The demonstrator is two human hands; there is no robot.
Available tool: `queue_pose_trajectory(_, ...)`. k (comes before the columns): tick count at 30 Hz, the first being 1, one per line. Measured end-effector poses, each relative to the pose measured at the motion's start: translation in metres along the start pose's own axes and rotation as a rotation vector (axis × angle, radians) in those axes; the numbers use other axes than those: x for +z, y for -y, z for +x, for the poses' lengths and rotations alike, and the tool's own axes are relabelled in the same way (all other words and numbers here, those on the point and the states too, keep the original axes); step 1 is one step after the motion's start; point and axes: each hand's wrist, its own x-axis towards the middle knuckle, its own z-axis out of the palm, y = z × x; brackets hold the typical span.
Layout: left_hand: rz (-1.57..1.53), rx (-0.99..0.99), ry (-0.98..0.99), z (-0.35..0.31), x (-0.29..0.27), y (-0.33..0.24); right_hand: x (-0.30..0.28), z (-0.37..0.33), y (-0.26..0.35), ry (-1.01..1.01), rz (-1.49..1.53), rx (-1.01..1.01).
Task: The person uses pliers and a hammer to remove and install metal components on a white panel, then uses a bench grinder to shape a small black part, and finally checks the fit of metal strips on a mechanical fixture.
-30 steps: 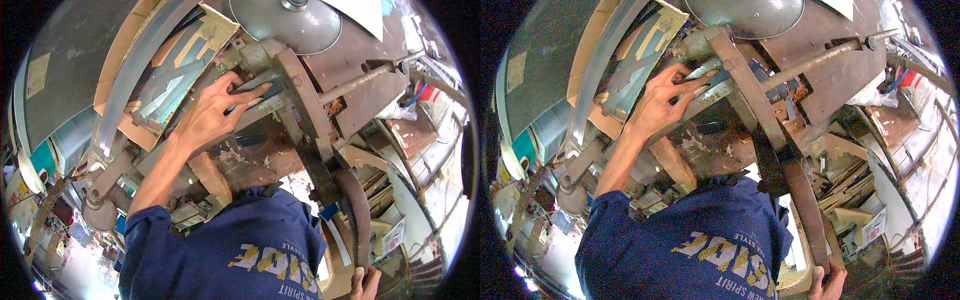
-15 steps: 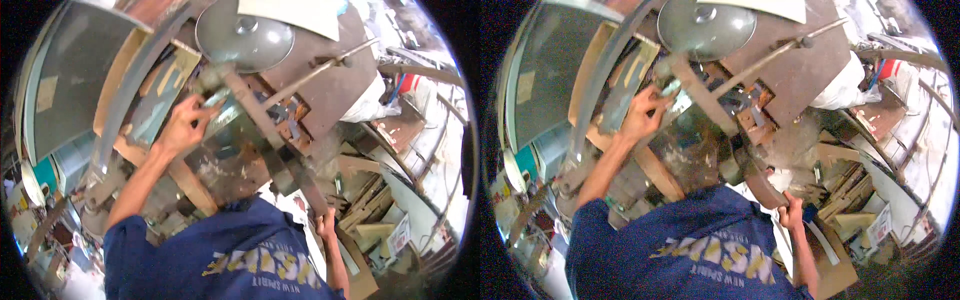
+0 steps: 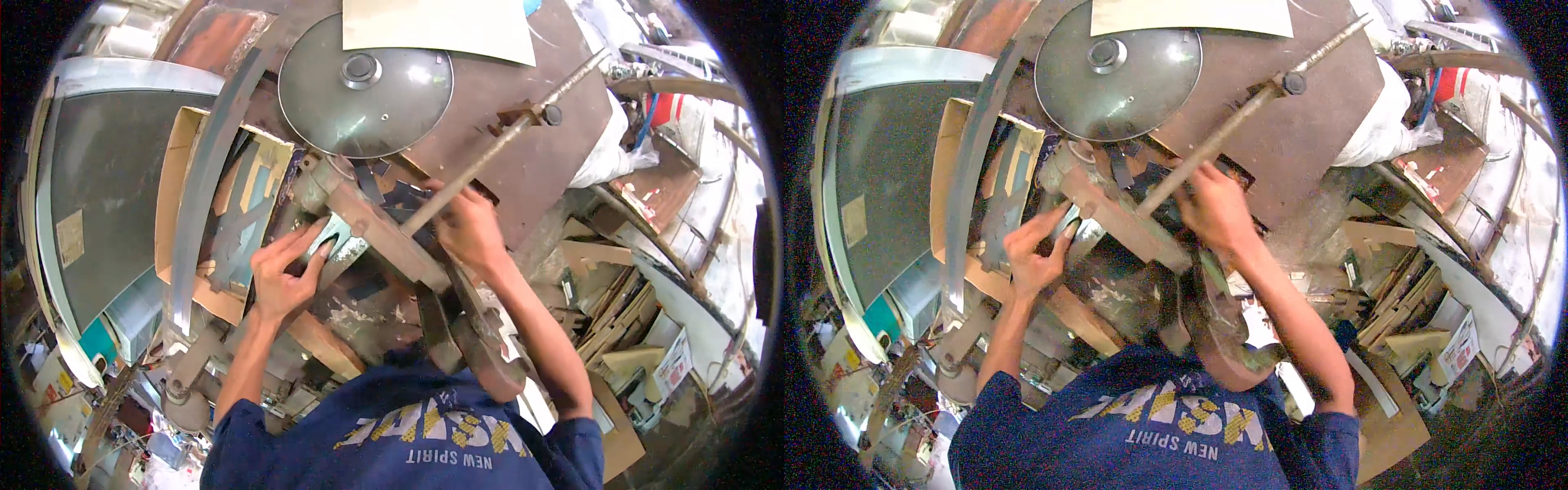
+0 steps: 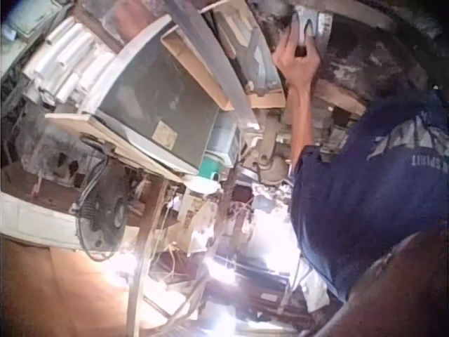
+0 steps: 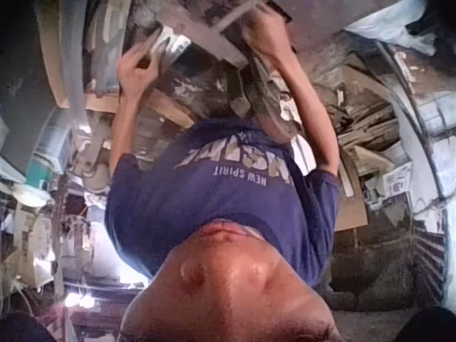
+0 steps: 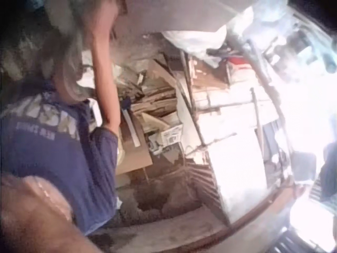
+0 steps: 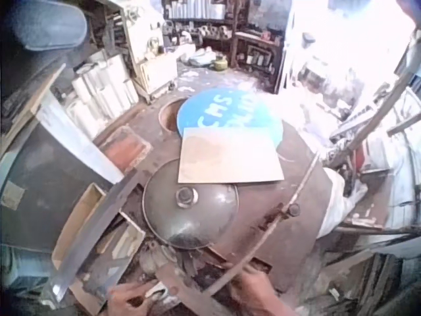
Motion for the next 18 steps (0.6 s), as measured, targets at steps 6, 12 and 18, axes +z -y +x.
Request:
queue_pose_trajectory(6, -0.005, -0.006, -0.272, -0.008, -0.004, 0.004, 0.064, 0.042, -0.006, 0.037, -0.366, -0.088)
queue_pose_trajectory(12, -0.054, -0.031, -0.402, -0.005, -0.007, -0.008, 0.069, 0.044, -0.014, -0.073, -0.153, -0.257)
queue_pose_trajectory(18, -0.103, 0.096, -0.401, 0.012, -0.012, -0.056, 0.068, 0.048, -0.023, 0.036, 0.099, -0.255)
